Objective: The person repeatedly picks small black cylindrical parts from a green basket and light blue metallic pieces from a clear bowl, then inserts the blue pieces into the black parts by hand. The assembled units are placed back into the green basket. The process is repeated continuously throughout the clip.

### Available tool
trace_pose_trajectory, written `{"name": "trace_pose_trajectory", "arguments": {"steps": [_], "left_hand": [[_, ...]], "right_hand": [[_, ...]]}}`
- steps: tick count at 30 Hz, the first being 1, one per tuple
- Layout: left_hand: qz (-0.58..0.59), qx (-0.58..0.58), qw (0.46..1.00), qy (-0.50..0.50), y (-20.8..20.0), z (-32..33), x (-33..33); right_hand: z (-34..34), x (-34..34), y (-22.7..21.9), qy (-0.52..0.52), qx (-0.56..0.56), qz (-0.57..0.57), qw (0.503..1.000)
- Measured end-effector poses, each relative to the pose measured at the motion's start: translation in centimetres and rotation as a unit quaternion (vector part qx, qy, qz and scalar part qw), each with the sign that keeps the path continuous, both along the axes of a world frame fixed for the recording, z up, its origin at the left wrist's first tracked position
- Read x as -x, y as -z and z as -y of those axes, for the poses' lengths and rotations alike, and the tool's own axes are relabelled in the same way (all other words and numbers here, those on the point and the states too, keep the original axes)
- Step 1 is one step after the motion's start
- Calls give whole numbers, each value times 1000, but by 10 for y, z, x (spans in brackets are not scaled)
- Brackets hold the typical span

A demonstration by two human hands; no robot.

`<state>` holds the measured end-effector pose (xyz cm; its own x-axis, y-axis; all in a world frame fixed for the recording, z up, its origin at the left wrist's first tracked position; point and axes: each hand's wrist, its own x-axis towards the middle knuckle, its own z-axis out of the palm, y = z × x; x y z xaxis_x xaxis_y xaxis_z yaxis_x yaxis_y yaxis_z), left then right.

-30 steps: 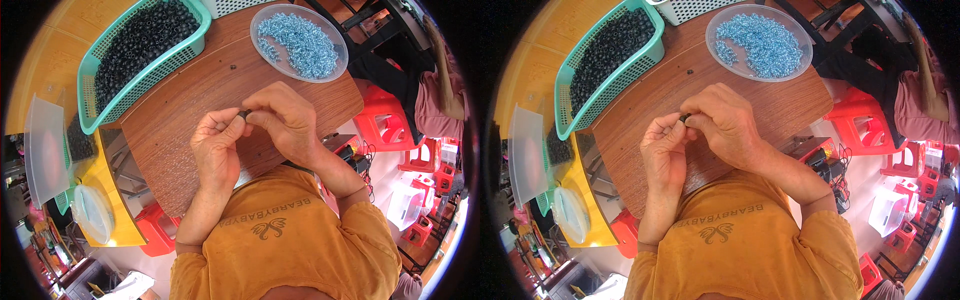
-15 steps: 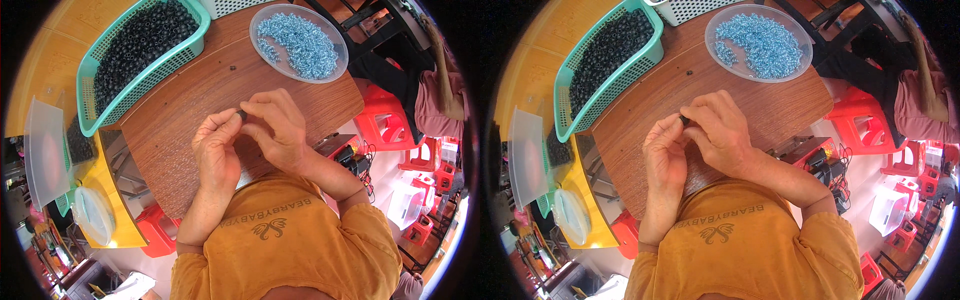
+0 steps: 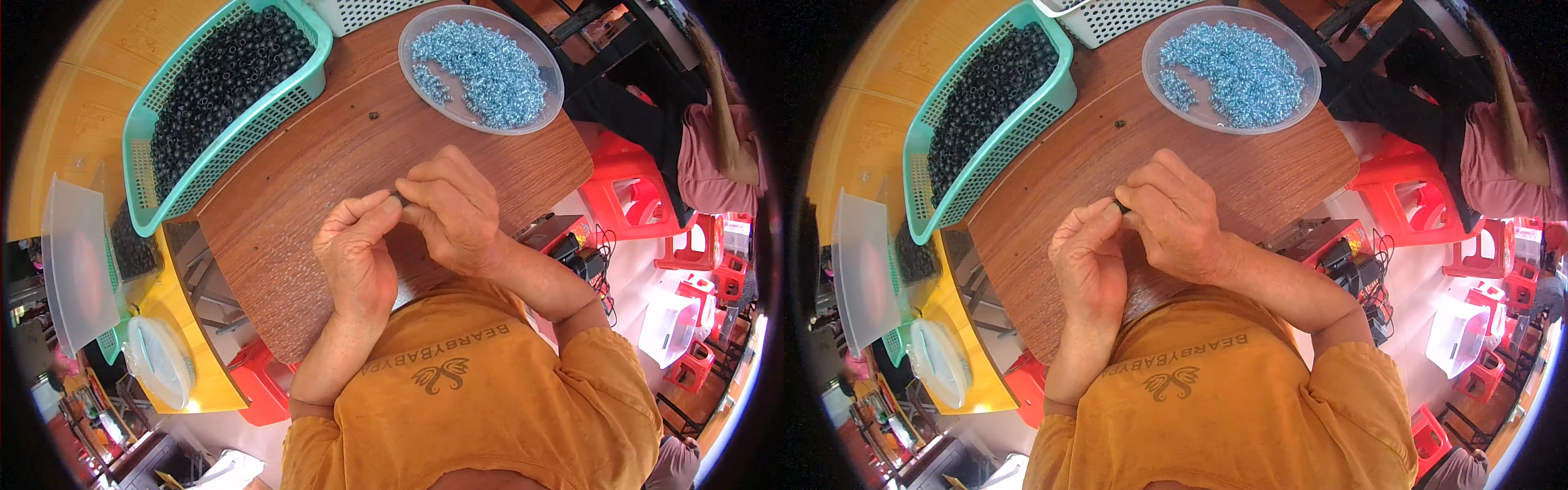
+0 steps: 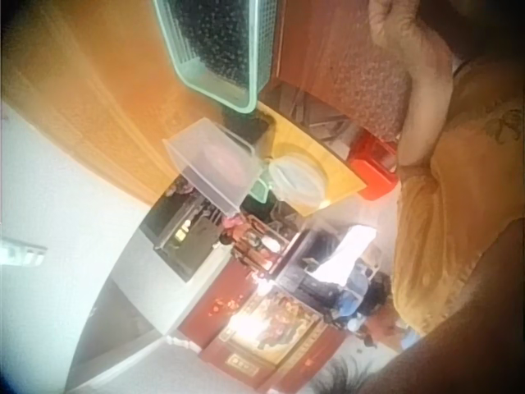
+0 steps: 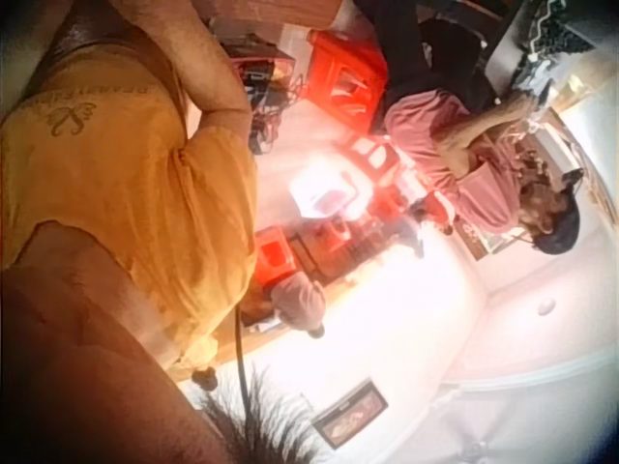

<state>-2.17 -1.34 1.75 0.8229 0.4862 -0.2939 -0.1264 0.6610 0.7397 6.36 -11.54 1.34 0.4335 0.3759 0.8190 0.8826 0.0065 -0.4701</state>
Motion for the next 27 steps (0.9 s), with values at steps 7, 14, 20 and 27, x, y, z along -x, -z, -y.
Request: {"name": "trace_pose_trajectory", "arguments": {"steps": [7,14,20,27], "left_hand": [[-12,-14,1000,-1,-1,4,-3],[-22,-113,993,20,-5,-1,-6],[-38,-405,912,-42,-31,-52,7],[-138,-609,778,-69,-74,-170,-34]], "right_hand": [[-3,-3,7,3,-13,24,1000],[0,-19,4,-20,57,-42,997],[-4,-66,-46,30,103,-37,994],[-41,-196,-87,137,94,-64,984]]}}
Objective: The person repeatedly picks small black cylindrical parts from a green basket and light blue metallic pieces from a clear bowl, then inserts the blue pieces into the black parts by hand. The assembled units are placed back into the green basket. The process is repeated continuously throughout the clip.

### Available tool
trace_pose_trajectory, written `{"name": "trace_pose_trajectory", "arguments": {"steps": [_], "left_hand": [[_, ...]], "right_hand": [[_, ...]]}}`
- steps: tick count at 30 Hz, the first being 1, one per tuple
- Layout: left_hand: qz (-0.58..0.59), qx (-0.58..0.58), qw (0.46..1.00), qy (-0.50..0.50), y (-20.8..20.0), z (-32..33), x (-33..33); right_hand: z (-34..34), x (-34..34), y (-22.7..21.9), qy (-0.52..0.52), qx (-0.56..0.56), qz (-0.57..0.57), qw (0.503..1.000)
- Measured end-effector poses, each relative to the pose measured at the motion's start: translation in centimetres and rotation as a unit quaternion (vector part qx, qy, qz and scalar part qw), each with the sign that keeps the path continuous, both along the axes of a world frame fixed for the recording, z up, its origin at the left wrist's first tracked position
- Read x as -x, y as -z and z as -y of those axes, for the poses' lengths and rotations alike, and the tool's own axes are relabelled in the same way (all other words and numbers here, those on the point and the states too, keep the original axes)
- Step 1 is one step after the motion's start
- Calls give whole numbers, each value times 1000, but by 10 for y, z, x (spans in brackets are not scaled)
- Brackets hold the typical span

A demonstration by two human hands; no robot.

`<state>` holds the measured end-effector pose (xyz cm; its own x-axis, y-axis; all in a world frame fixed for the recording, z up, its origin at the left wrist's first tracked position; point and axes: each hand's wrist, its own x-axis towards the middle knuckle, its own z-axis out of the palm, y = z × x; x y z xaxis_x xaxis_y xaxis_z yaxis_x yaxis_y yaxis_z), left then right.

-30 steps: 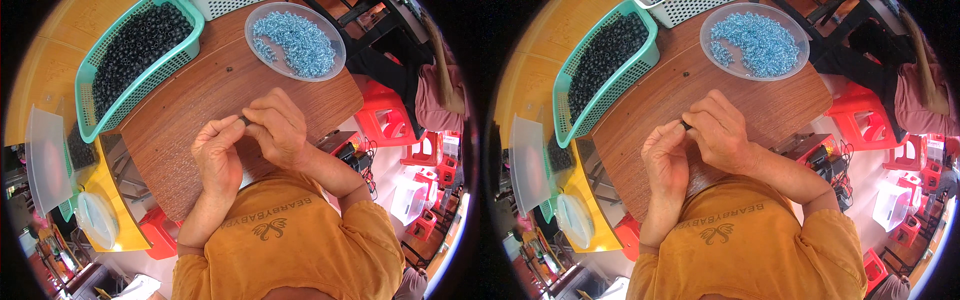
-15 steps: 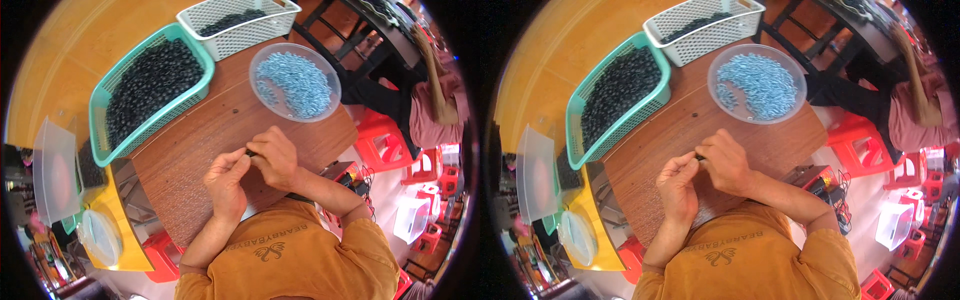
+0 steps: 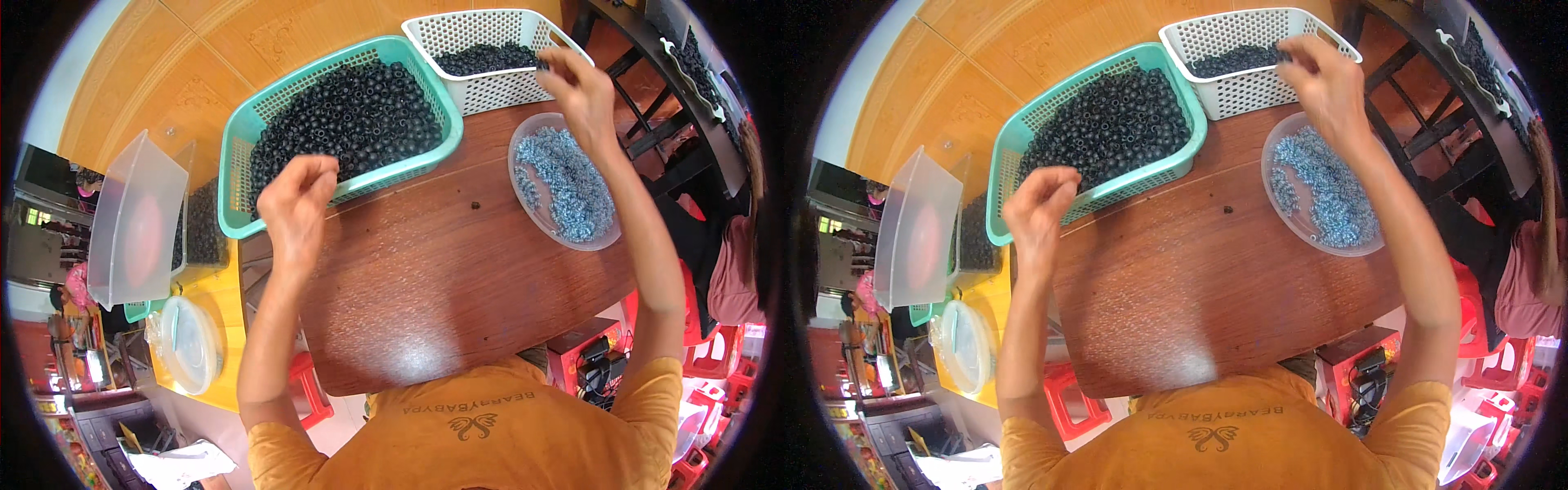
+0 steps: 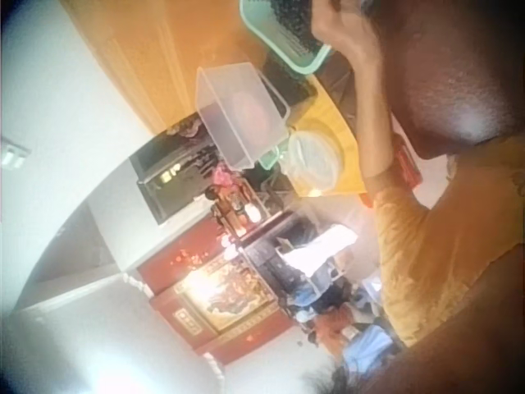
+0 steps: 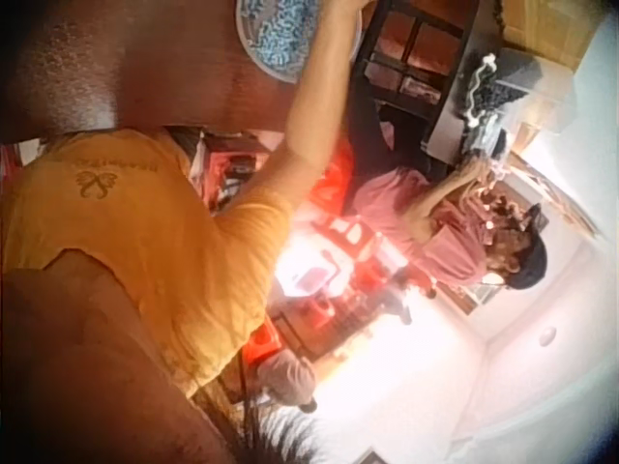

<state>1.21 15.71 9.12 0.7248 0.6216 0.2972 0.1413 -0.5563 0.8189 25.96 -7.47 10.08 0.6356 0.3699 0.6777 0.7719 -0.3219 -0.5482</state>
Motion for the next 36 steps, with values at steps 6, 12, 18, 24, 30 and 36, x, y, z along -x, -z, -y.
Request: {"name": "trace_pose_trajectory", "arguments": {"steps": [6,12,18,24,30,36], "left_hand": [[-182,-181,962,94,19,-46,-55],[-262,-279,910,159,15,-40,-78],[-241,-284,912,171,16,-38,-83],[-154,-233,955,99,17,-47,-71],[29,121,988,93,-11,-16,-37],[62,534,817,208,14,57,3]], "right_hand": [[-51,-66,-16,90,98,31,991],[-34,-55,11,22,196,-33,980],[20,2,39,-36,122,7,992],[76,31,61,-100,186,-8,977],[100,48,69,-72,212,15,974],[105,60,76,-65,238,28,969]]}}
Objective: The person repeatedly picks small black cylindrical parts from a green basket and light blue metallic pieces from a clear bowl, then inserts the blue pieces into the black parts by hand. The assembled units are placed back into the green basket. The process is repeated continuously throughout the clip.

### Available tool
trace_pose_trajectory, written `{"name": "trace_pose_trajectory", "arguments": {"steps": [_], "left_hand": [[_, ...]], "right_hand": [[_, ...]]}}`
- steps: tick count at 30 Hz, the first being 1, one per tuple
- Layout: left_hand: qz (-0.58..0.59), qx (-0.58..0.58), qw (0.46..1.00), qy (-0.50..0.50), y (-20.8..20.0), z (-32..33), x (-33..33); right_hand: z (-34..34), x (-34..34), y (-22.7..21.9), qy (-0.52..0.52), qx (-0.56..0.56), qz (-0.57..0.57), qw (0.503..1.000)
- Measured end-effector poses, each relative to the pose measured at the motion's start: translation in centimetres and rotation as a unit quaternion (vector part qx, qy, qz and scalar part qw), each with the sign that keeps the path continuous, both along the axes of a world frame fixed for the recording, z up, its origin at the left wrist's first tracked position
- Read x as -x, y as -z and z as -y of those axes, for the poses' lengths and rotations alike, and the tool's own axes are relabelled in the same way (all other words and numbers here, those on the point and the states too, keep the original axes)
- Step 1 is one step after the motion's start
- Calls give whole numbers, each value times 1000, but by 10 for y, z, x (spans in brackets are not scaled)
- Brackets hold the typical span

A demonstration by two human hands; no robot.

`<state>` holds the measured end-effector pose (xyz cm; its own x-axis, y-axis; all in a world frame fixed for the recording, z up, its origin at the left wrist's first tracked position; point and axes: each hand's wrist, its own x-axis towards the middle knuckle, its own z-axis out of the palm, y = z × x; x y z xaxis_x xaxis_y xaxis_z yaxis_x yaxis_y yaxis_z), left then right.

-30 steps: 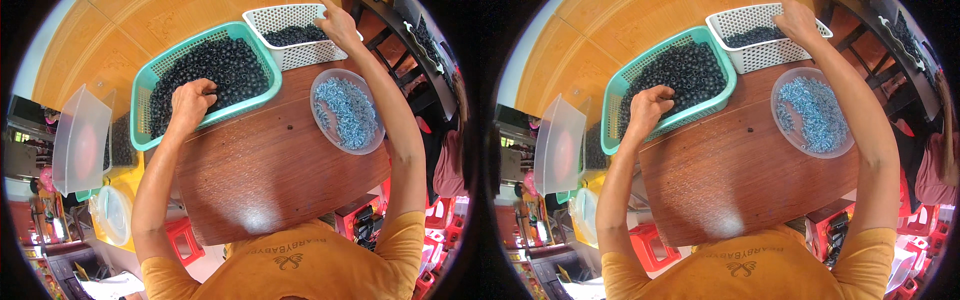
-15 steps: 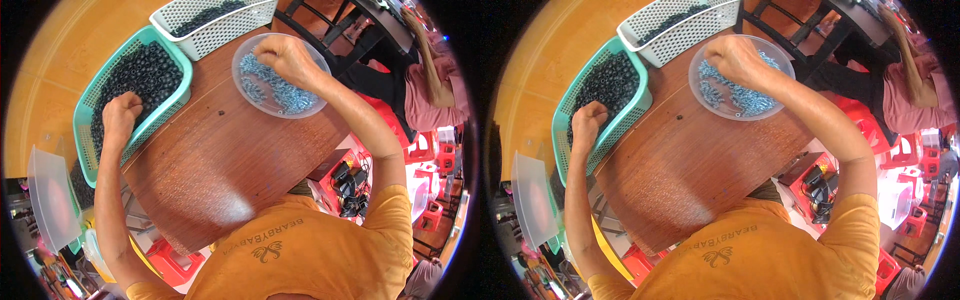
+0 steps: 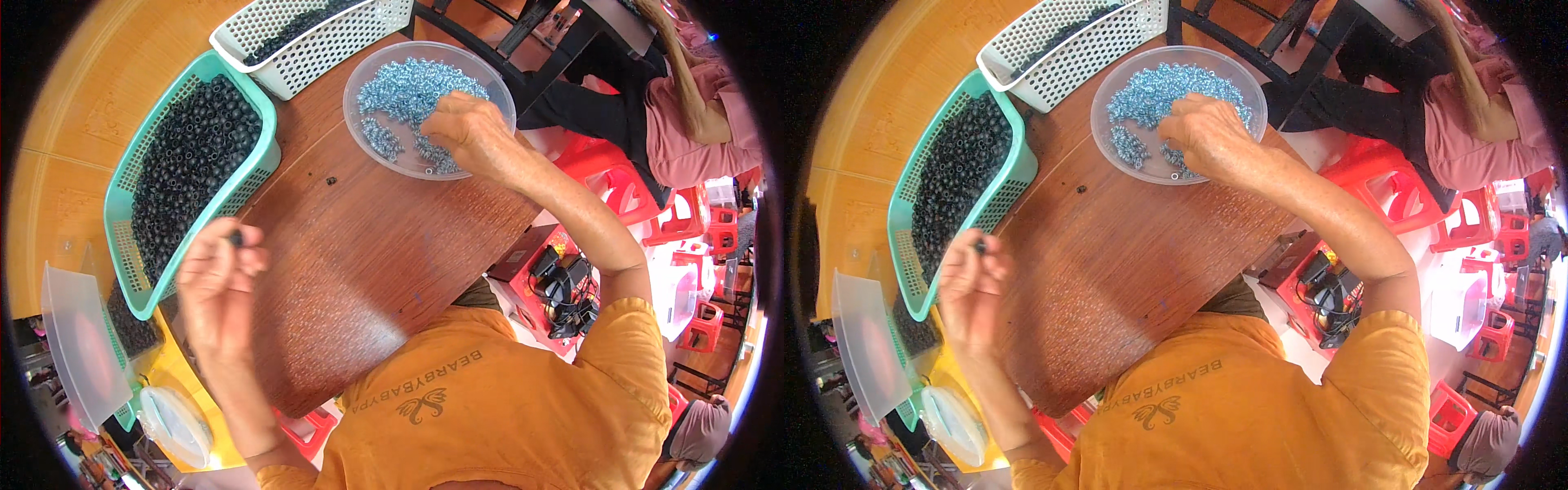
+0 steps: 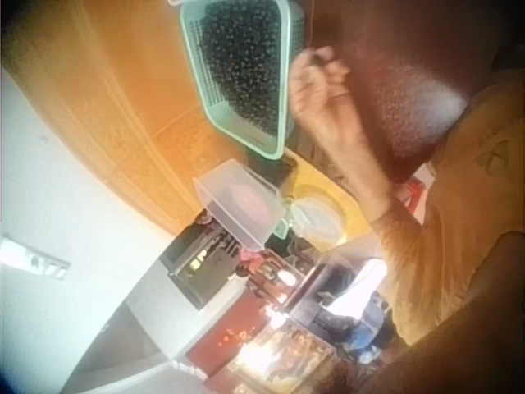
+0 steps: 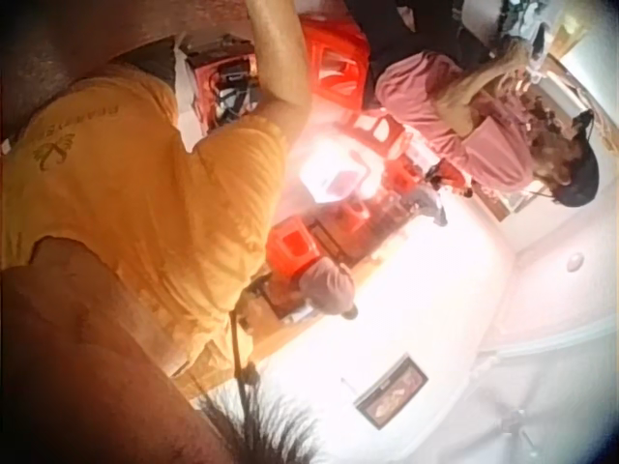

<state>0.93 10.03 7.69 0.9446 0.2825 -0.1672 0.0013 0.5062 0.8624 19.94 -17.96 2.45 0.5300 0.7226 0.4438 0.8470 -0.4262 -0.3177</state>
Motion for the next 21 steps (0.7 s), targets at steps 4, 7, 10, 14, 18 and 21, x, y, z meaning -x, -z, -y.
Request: {"name": "trace_pose_trajectory", "arguments": {"steps": [4,7,10,14,18,21], "left_hand": [[-48,152,986,40,50,31,7],[-81,192,978,34,61,48,9],[-74,202,976,23,70,57,13],[-89,220,971,26,77,64,16],[-84,228,970,31,79,72,16],[-95,216,971,45,80,76,15]], "right_hand": [[-1,2,4,-6,44,37,998],[1,4,5,-14,53,39,998],[1,4,13,-30,69,41,996],[-5,8,11,-35,110,77,990],[-8,6,15,-37,129,110,985],[-13,5,12,-42,146,116,982]]}}
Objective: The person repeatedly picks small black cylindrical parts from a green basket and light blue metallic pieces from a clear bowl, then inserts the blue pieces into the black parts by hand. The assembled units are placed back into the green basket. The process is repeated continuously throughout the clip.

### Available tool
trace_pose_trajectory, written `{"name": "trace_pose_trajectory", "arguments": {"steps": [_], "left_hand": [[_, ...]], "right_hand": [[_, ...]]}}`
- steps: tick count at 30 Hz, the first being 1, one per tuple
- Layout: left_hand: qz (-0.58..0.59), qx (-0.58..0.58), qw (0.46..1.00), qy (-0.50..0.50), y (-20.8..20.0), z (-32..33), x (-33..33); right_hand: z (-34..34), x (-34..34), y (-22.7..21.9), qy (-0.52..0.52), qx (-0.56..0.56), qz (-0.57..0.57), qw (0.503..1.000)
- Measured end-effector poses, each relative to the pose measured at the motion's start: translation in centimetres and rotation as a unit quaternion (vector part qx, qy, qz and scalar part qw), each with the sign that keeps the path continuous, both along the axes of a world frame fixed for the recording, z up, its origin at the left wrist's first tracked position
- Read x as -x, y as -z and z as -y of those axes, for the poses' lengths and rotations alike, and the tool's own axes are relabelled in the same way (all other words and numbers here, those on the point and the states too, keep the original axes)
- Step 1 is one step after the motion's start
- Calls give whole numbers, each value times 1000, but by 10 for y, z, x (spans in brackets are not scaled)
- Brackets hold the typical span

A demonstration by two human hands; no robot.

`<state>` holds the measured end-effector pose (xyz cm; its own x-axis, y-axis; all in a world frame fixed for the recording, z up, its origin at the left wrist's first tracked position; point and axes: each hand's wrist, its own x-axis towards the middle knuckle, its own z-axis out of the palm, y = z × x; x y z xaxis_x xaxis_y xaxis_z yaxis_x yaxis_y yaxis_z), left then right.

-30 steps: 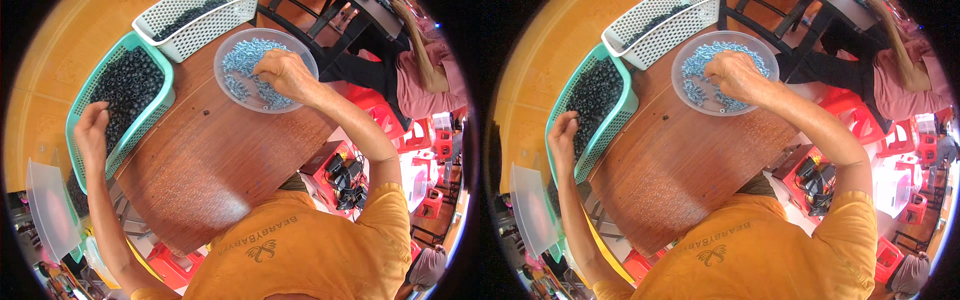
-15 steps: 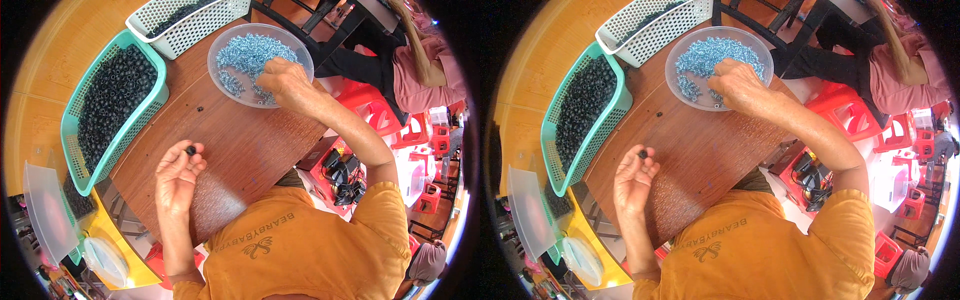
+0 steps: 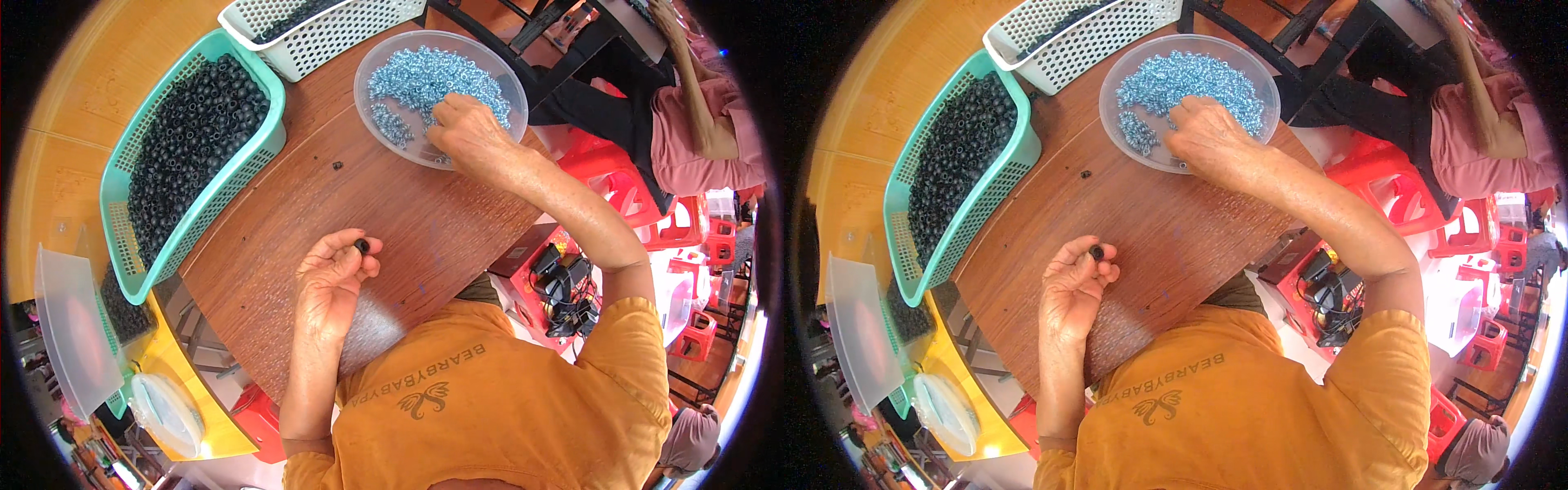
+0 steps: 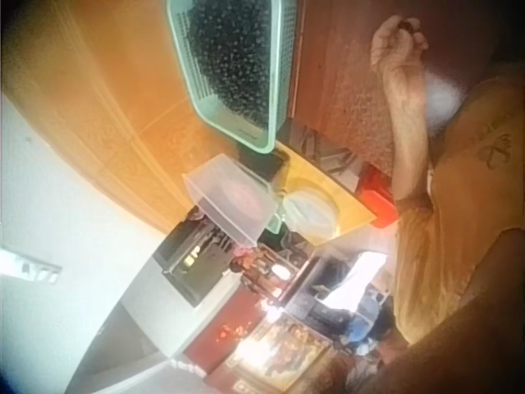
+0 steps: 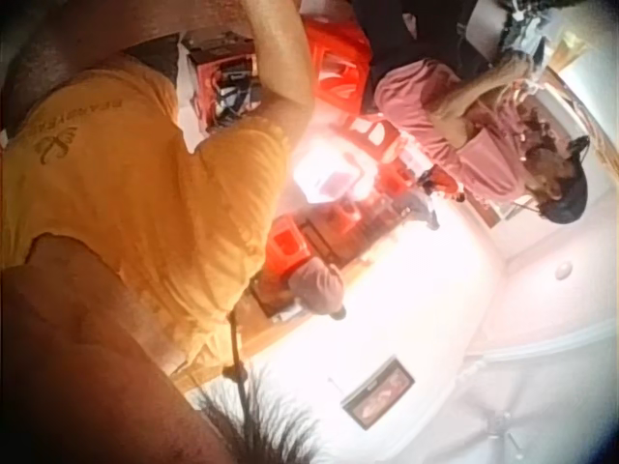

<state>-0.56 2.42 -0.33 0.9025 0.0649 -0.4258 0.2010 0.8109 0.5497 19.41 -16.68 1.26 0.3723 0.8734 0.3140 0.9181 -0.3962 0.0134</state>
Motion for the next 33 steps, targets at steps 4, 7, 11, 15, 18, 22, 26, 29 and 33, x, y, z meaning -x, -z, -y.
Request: {"name": "trace_pose_trajectory", "arguments": {"steps": [4,7,11,15,18,22,26,29,33], "left_hand": [[-9,-7,1000,4,3,5,-2],[-13,-7,1000,3,3,6,-1],[-19,-3,1000,-2,4,7,-1],[-25,-15,1000,3,6,6,0],[-35,-12,999,1,6,7,-1],[-32,-13,999,-2,7,8,-1],[-31,-11,999,-2,7,7,-1],[-23,-9,1000,-4,8,8,-1],[-28,-10,1000,-6,8,8,-2]], "right_hand": [[-1,-4,-2,-2,0,-25,1000],[5,-9,-4,12,-19,-28,999],[14,-14,-7,42,-76,-53,995],[15,-10,-7,29,-70,-75,994],[10,-10,-2,8,-51,-76,996],[-1,-10,2,-11,-3,-31,999],[-2,-9,-7,10,-27,-74,997],[7,-14,-8,27,-36,-74,996],[13,-15,-5,32,-23,-65,997]]}}
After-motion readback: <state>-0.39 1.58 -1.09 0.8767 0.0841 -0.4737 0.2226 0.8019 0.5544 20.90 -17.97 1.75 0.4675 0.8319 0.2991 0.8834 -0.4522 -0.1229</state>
